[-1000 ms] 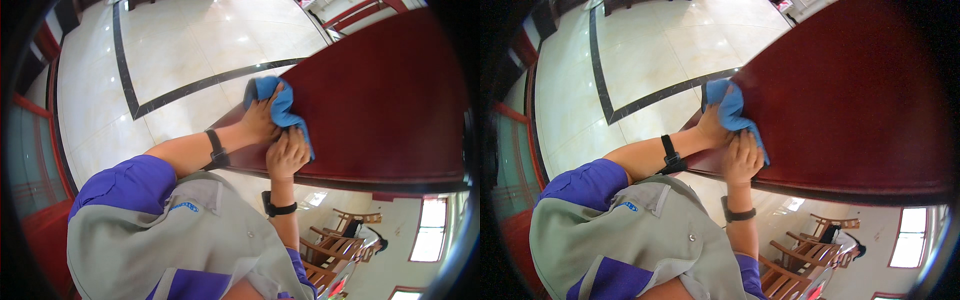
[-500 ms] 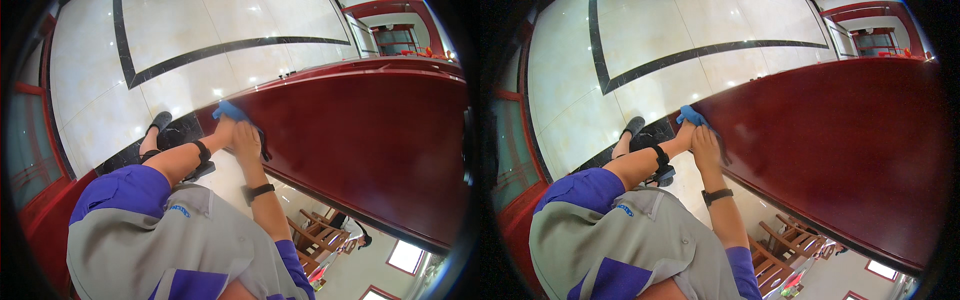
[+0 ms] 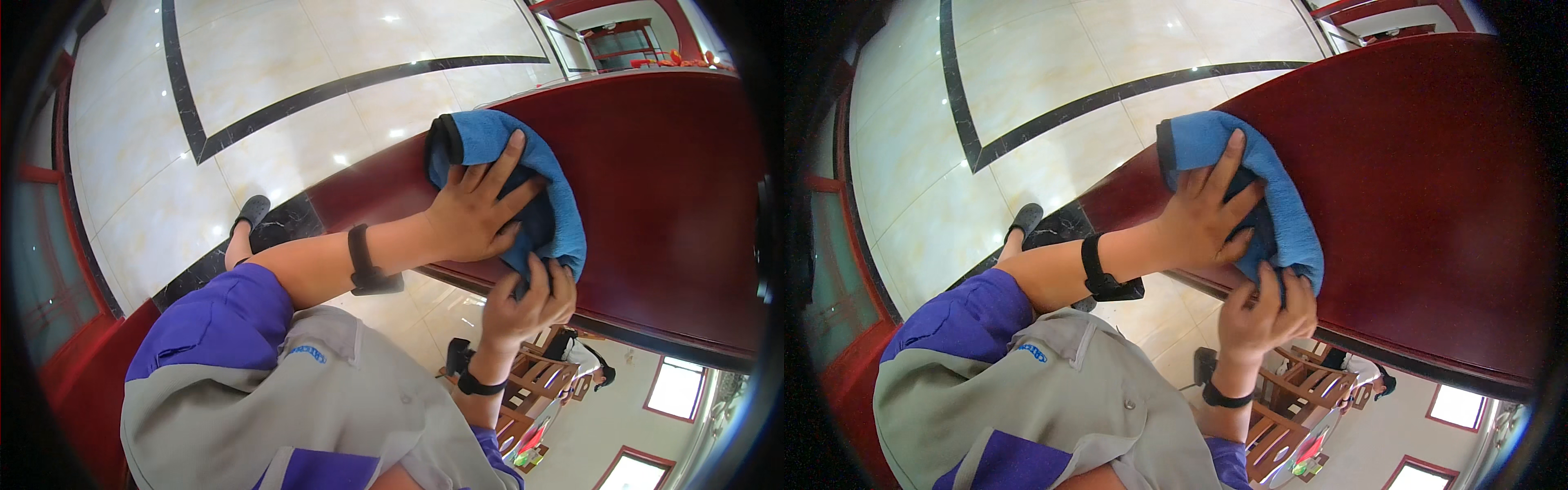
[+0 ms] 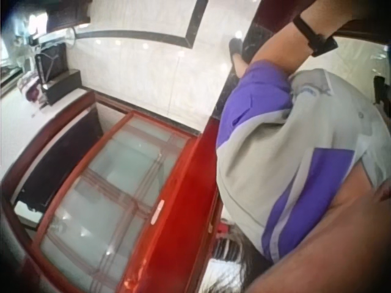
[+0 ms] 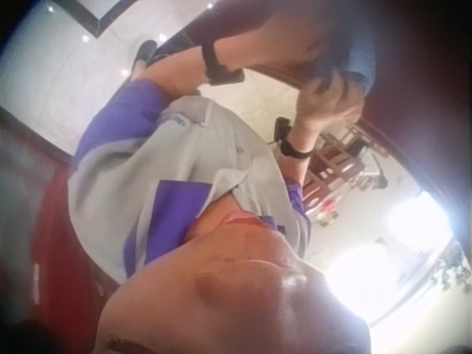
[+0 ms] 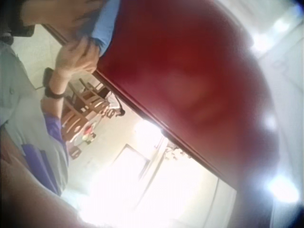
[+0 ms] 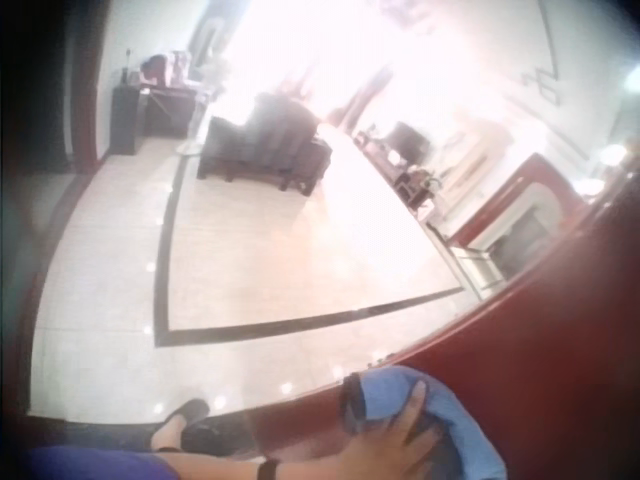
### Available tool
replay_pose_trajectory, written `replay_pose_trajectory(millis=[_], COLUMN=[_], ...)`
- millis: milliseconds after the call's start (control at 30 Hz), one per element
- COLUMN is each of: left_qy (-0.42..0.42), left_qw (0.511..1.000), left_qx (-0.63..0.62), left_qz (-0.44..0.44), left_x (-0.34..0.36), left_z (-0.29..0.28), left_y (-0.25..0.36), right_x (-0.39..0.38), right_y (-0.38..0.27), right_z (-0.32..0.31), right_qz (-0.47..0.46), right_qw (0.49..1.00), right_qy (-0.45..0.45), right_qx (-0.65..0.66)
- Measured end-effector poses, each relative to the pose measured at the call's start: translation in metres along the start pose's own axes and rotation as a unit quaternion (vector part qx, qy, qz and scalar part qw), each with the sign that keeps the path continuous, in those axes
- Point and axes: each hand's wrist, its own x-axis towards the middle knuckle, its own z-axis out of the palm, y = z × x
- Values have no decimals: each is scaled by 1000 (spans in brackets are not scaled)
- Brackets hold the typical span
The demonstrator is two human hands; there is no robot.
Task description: The person wipes a red wooden cabinet with frosted glass doors using a blue cloth. They clean the glass panels, wooden frame, and interior shelves, moving the cloth across different surfaces in a systematic manner.
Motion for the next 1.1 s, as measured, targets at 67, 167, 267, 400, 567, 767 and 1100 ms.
replay_pose_trajectory(millis=[67, 167, 267, 400, 567, 767, 1100], left_qy=[-20, -85, -63, -196, -316, -152, -22], left_qw=[999, 987, 979, 945, 920, 976, 989], left_qx=[0, 67, 45, 124, 33, 2, -14], left_qz=[-27, -116, -187, -232, -228, -154, 144], left_x=[-12, -55, -118, -196, -214, -107, -58], left_z=[7, 19, 29, 36, 24, -1, 45], left_y=[-10, -34, -67, -88, -107, -52, -9], right_x=[-10, -38, -71, -99, -96, -41, -39], right_y=[-11, -38, -61, -94, -113, -55, 6], right_z=[14, 52, 89, 134, 145, 73, 21], right_qz=[-7, -31, -56, -177, -158, -67, 4], right_qw=[1000, 999, 986, 928, 884, 962, 999], right_qy=[-30, -33, -111, -287, -405, -182, 53], right_qx=[-4, 27, 107, 160, 172, 194, 0])
